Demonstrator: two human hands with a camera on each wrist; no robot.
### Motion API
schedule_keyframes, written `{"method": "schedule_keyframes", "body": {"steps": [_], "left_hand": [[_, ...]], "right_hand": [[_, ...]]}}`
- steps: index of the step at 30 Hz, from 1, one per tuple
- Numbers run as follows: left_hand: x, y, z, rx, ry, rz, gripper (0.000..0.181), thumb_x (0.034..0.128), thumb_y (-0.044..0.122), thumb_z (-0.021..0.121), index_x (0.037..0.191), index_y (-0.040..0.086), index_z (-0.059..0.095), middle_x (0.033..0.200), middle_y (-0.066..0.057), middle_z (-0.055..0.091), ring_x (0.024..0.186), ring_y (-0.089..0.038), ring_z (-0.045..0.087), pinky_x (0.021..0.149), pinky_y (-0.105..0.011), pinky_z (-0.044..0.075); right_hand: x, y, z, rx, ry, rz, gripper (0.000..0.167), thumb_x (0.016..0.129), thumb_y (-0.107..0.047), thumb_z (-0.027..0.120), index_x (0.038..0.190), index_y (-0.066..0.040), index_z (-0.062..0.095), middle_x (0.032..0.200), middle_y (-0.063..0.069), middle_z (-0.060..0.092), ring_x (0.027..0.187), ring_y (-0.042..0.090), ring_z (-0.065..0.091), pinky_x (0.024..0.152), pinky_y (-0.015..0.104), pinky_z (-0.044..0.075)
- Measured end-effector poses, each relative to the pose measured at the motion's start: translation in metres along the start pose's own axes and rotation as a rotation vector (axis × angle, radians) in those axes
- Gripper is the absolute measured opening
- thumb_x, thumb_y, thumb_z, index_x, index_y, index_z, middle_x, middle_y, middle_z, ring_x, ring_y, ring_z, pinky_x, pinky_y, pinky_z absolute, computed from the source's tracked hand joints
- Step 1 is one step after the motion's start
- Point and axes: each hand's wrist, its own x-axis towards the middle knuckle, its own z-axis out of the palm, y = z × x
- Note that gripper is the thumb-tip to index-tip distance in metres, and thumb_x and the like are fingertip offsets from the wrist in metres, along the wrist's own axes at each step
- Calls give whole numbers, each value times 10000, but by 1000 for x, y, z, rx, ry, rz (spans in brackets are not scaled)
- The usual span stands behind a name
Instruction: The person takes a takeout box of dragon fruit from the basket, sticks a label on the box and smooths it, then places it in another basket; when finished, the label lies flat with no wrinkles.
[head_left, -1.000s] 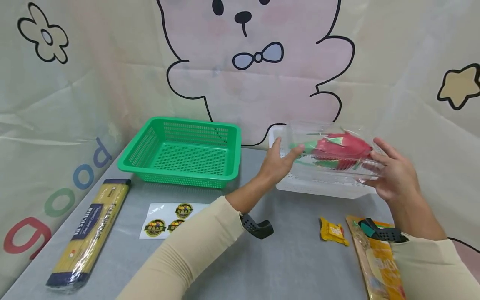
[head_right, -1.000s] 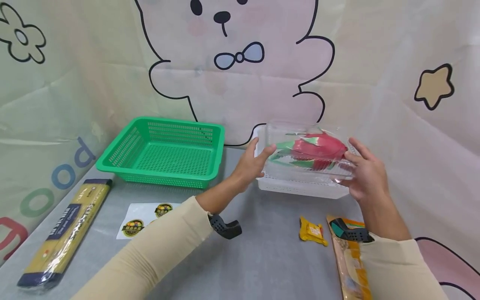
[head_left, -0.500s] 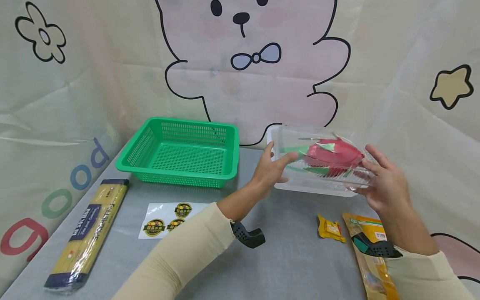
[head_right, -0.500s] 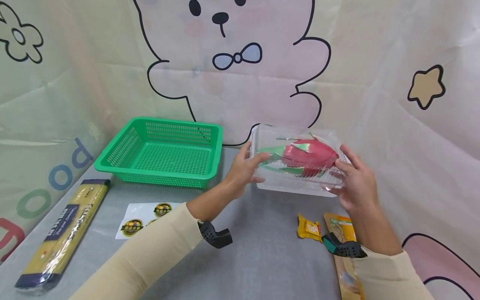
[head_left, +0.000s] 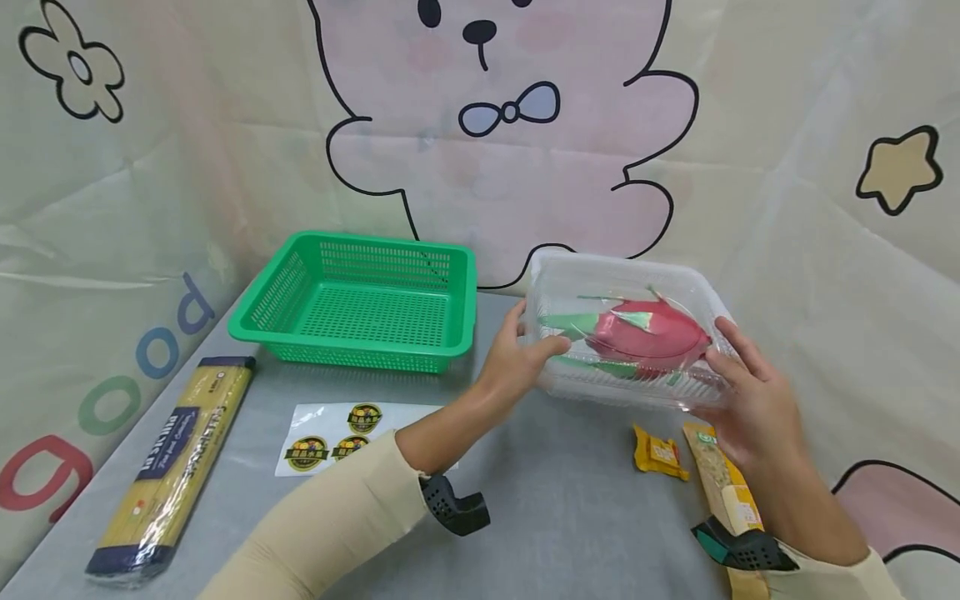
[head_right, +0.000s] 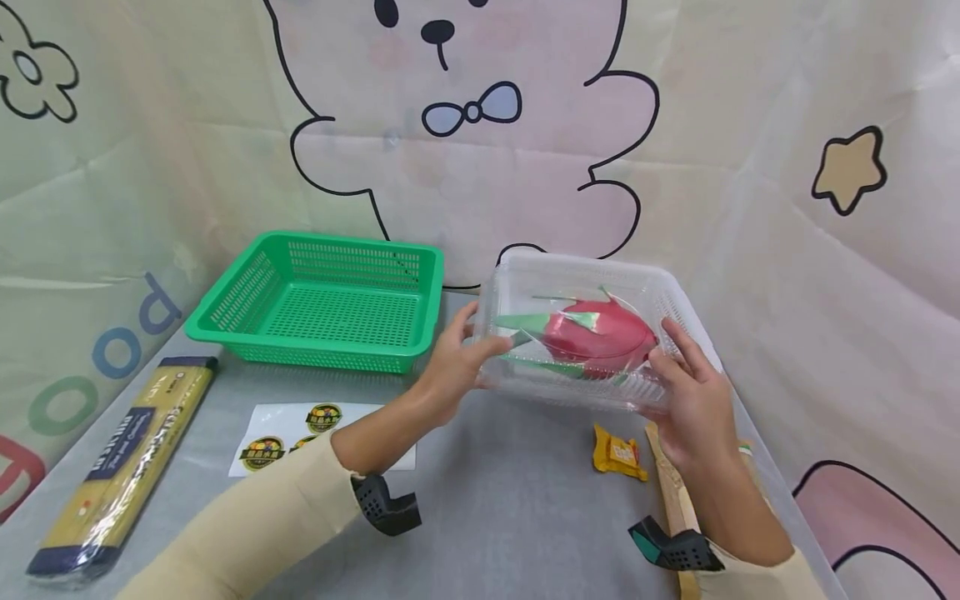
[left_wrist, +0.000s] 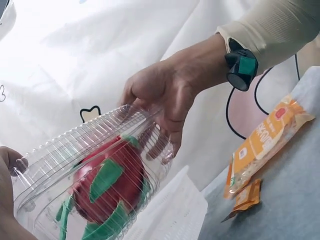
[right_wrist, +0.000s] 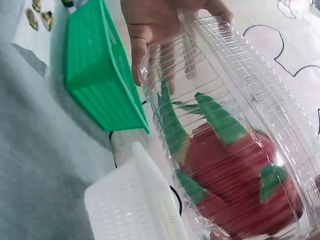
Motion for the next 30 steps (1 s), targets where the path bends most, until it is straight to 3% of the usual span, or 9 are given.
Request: {"method": "schedule_keyframes", "body": {"steps": [5, 14, 23, 30], "left_hand": [[-13, -7, -9, 33, 14, -28, 814, 840, 286, 698, 1517, 222, 249, 1305, -46, 384, 1070, -255, 494, 865, -442, 448], [-31, -20, -21, 96, 13, -57, 851, 839, 328, 686, 1535, 250, 202, 1423, -48, 318, 1171, -299, 416, 906, -466, 428], [-43, -35, -35, 103, -4, -13, 818, 869, 267, 657, 1539, 245, 189, 1374, -67, 360, 1079, -275, 496, 860, -433, 456], [-52, -48, -44, 73, -16, 11, 836, 846, 216, 664, 1538, 203, 195, 1354, -142, 374, 1049, -279, 530, 822, -413, 483]], "right_hand": [[-12, 17, 5, -64, 5, -25, 608, 1002, -183, 523, 1543, -266, 258, 1276, 44, 354, 1161, 230, 394, 755, 421, 538], [-30, 40, 13, -144, 32, -70, 590, 1011, -159, 508, 1542, -253, 269, 1372, 41, 318, 1212, 213, 337, 807, 377, 519], [-37, 58, 20, -128, 123, -65, 572, 997, -143, 537, 1524, -220, 328, 1357, 43, 344, 1136, 184, 420, 829, 276, 505], [-44, 72, 22, -173, 162, -38, 568, 997, -167, 544, 1521, -234, 336, 1373, 44, 352, 1130, 170, 455, 819, 280, 505]]}}
